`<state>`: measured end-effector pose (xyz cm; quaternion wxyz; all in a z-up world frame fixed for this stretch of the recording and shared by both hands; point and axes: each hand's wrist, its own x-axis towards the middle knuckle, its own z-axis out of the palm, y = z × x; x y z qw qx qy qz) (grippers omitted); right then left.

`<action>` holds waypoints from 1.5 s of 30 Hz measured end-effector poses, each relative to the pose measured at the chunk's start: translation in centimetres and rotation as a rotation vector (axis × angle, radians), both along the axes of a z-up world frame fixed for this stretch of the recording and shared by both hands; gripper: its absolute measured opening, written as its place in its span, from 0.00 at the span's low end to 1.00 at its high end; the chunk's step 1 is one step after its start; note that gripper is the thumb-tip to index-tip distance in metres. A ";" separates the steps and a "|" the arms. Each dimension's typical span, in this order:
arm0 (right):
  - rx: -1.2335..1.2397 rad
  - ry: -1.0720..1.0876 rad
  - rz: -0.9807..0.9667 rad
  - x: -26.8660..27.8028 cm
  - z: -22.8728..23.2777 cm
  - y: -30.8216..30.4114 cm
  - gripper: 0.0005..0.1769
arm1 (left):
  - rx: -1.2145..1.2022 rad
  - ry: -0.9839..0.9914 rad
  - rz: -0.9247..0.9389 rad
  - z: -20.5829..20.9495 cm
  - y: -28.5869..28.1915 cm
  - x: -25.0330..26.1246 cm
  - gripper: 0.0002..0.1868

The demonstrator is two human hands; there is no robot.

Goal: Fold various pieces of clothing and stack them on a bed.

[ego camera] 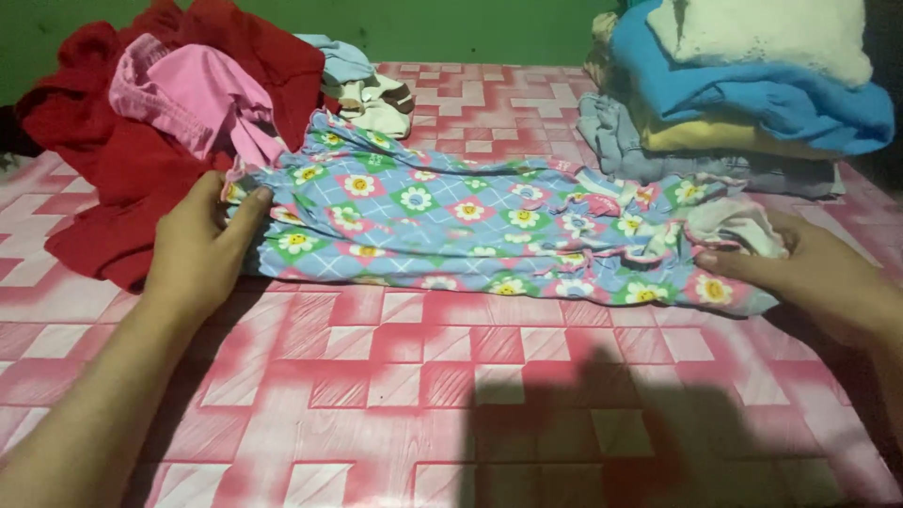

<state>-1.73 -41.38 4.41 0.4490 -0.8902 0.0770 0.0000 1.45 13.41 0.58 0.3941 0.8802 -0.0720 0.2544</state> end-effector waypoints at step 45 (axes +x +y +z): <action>-0.887 -0.197 0.325 -2.0 -3.1 4.3 0.37 | 0.515 -0.097 -0.005 1.4 -7.5 -4.5 0.13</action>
